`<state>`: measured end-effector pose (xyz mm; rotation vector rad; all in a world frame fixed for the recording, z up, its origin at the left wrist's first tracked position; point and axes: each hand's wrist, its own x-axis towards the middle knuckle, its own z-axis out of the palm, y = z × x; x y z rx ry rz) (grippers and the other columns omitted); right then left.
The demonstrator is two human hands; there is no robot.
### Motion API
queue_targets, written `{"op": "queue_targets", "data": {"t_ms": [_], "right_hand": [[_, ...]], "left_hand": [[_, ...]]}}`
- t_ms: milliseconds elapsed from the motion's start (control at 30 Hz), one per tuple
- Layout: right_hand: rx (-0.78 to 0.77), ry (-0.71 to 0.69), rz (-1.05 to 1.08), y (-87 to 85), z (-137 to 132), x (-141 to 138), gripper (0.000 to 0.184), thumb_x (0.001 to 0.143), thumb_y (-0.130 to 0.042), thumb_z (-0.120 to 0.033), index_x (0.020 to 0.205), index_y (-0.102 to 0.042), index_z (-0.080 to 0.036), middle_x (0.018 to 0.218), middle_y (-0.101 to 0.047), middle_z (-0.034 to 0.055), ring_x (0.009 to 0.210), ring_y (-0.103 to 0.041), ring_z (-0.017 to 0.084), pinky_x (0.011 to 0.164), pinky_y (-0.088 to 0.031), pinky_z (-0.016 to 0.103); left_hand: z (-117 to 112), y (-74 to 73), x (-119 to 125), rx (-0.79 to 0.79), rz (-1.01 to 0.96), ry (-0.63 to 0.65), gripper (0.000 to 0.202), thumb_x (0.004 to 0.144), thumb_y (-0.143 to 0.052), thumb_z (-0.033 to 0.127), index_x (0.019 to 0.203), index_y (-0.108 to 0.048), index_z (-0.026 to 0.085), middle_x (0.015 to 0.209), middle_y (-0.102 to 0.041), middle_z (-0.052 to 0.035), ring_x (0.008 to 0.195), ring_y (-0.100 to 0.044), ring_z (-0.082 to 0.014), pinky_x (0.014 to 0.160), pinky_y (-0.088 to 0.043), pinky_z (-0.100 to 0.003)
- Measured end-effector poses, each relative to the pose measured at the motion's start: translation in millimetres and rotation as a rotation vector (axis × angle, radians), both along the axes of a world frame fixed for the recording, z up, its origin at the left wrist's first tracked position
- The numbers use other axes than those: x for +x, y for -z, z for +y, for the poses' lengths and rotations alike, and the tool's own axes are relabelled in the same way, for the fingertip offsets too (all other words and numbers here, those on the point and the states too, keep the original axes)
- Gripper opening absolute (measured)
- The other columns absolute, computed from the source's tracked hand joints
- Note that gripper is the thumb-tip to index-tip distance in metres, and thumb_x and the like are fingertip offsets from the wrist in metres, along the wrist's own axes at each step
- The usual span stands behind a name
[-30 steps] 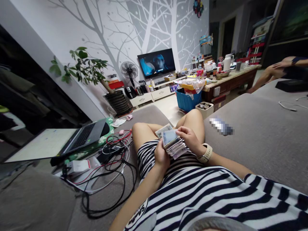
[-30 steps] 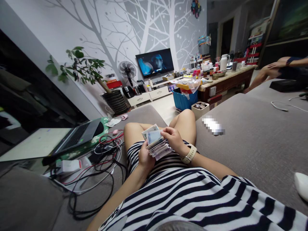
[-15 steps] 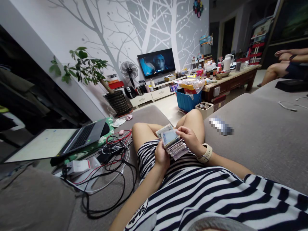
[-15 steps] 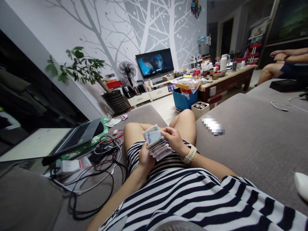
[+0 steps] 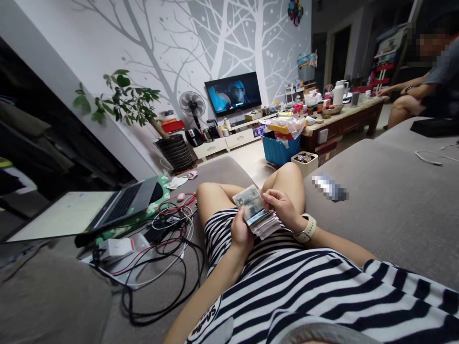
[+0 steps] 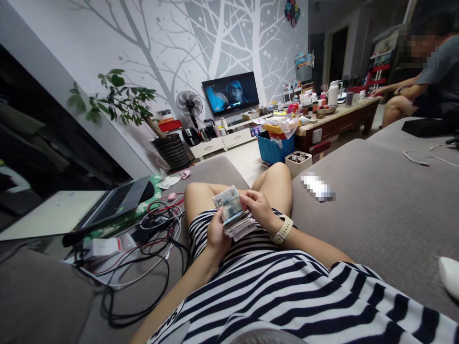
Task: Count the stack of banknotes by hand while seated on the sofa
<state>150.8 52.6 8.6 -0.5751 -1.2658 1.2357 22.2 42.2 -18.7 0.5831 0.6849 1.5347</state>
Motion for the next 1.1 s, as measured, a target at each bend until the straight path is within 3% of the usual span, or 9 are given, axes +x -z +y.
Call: {"op": "queue_targets", "data": {"t_ms": [367, 733, 1100], "right_hand": [[-0.113, 0.114, 0.044, 4.9, 7, -1, 0.037, 0.061, -0.075, -0.045, 0.068, -0.051, -0.019, 0.060, -0.050, -0.0045, 0.056, -0.043, 0.011, 0.055, -0.034, 0.025], [-0.117, 0.103, 0.006, 3.8, 8, 0, 0.033, 0.066, -0.069, -0.046, 0.061, -0.053, -0.018, 0.056, -0.048, -0.0039, 0.055, -0.040, 0.011, 0.054, -0.031, 0.025], [-0.085, 0.066, 0.018, -1.7, 2, -1, 0.033, 0.068, -0.068, -0.045, 0.061, -0.053, -0.017, 0.057, -0.045, -0.0040, 0.055, -0.038, 0.010, 0.055, -0.030, 0.026]], "left_hand": [[-6, -0.9, -1, 0.054, 0.113, -0.002, 0.023, 0.068, -0.071, 0.031, 0.083, -0.069, 0.013, 0.081, -0.073, -0.0065, 0.087, -0.068, -0.0251, 0.085, -0.050, -0.039], [-10, -7.4, 1, 0.035, 0.129, 0.020, 0.025, 0.065, -0.072, 0.025, 0.085, -0.069, 0.011, 0.080, -0.073, -0.0090, 0.091, -0.068, -0.0279, 0.088, -0.047, -0.039], [2, 2.8, -2, 0.020, 0.116, -0.088, 0.024, 0.076, -0.058, 0.031, 0.082, -0.069, 0.011, 0.079, -0.072, -0.0051, 0.075, -0.067, -0.0186, 0.079, -0.049, -0.031]]}}
